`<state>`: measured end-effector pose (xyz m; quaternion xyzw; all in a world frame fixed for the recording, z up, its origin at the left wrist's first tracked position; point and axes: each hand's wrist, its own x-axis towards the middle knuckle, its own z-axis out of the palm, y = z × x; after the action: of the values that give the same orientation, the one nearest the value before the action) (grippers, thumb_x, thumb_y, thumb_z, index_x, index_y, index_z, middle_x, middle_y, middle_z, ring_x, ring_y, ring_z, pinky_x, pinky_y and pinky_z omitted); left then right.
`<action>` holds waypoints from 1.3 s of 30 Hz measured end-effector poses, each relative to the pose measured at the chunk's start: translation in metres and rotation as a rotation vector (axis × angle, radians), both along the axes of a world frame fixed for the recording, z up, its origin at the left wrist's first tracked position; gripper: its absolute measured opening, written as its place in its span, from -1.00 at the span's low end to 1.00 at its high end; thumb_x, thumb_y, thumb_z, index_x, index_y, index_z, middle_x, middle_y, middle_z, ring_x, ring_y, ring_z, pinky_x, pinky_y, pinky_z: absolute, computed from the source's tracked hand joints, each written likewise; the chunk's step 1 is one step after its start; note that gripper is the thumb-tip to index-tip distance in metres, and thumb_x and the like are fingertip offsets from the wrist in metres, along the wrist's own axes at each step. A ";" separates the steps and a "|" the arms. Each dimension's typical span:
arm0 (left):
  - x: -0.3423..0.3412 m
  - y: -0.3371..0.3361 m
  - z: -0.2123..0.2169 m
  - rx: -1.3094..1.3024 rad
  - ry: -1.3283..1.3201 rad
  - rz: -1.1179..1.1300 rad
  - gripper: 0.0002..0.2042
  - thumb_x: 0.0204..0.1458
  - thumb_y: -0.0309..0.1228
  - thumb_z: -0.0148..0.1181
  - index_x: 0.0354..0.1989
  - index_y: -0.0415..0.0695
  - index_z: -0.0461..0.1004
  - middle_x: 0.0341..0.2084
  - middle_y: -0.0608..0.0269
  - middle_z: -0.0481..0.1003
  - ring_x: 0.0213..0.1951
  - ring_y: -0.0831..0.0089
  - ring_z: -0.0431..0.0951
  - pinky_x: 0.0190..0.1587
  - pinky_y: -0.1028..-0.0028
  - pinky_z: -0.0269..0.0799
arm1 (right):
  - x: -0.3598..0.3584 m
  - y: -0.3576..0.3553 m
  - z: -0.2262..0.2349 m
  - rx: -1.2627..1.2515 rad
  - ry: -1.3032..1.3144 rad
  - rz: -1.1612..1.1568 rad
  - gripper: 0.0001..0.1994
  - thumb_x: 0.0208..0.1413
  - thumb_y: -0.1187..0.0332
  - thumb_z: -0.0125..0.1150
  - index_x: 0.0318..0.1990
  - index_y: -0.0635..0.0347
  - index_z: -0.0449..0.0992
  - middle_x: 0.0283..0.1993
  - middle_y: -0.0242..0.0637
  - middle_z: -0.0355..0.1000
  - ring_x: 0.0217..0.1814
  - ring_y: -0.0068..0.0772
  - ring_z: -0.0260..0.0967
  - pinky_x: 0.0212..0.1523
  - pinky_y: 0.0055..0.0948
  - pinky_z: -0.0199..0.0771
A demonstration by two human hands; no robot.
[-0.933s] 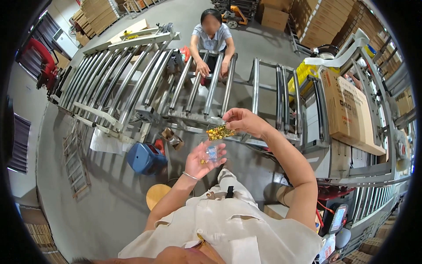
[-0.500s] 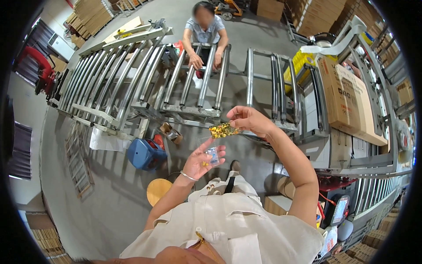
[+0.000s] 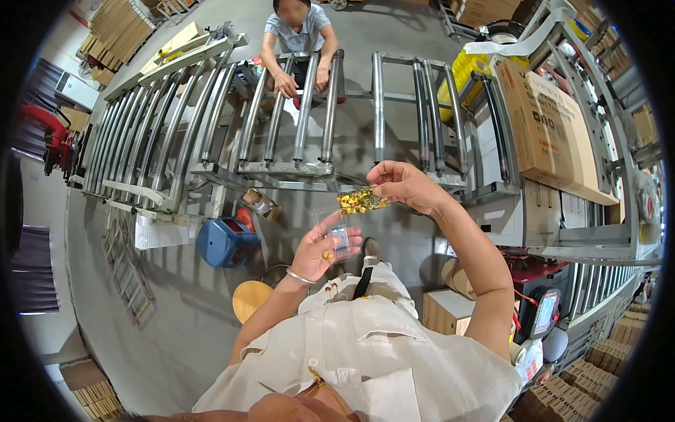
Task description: Inspecting small hardware pieces and handling containers and materials at a warehouse workstation.
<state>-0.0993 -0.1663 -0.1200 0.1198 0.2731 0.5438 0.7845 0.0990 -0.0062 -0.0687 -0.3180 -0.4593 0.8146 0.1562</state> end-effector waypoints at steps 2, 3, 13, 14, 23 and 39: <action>0.002 0.002 -0.001 0.000 -0.002 -0.010 -0.51 0.01 -0.61 -0.08 0.18 -0.18 0.06 -0.08 -0.20 0.33 -0.09 0.11 0.44 -0.02 0.21 0.41 | 0.003 -0.001 0.000 -0.010 0.010 -0.012 -0.76 -0.07 0.55 0.17 -0.20 0.21 0.35 -0.33 -0.45 0.35 -0.34 -0.72 0.29 -0.36 -0.71 0.29; 0.003 0.002 -0.002 0.002 -0.004 -0.017 -0.52 0.02 -0.59 -0.08 0.17 -0.19 0.06 -0.09 -0.19 0.34 -0.10 0.12 0.45 -0.03 0.21 0.41 | 0.004 -0.002 0.000 -0.019 0.020 -0.023 -0.77 -0.07 0.55 0.17 -0.21 0.21 0.35 -0.33 -0.45 0.35 -0.34 -0.72 0.29 -0.36 -0.71 0.29; 0.006 0.005 -0.007 -0.011 -0.021 -0.022 -0.57 0.09 -0.49 -0.15 0.17 -0.17 0.07 -0.11 -0.20 0.35 -0.13 0.12 0.47 -0.04 0.19 0.40 | 0.012 -0.005 -0.008 -0.028 -0.022 -0.060 -0.76 -0.08 0.57 0.15 -0.21 0.22 0.34 -0.35 -0.45 0.35 -0.36 -0.75 0.28 -0.38 -0.77 0.28; 0.006 0.004 -0.007 -0.008 -0.030 -0.023 -0.58 0.09 -0.48 -0.16 0.17 -0.16 0.07 -0.11 -0.20 0.36 -0.13 0.12 0.47 -0.04 0.18 0.40 | 0.012 -0.006 -0.008 -0.031 -0.021 -0.059 -0.76 -0.08 0.57 0.15 -0.20 0.22 0.34 -0.35 -0.45 0.35 -0.36 -0.75 0.28 -0.38 -0.77 0.28; 0.005 0.002 -0.007 0.001 -0.088 -0.037 -0.55 0.07 -0.47 -0.12 0.17 -0.14 0.07 -0.09 -0.20 0.35 -0.12 0.13 0.46 -0.05 0.20 0.40 | 0.011 -0.011 -0.007 -0.029 -0.030 -0.046 -0.76 -0.09 0.57 0.16 -0.21 0.21 0.35 -0.37 -0.47 0.34 -0.37 -0.75 0.27 -0.41 -0.78 0.26; 0.009 0.000 -0.010 0.026 -0.034 -0.059 -0.51 -0.01 -0.55 -0.11 0.16 -0.22 0.05 -0.12 -0.16 0.36 -0.13 0.17 0.46 -0.07 0.26 0.42 | 0.020 -0.015 -0.016 0.007 -0.051 -0.030 -0.76 -0.08 0.50 0.19 -0.21 0.18 0.36 -0.39 -0.51 0.33 -0.45 -0.77 0.20 -0.49 -0.77 0.15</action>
<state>-0.0899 -0.1665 -0.1304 0.1290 0.2490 0.5259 0.8030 0.1187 -0.0212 -0.0849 -0.3449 -0.4612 0.8021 0.1578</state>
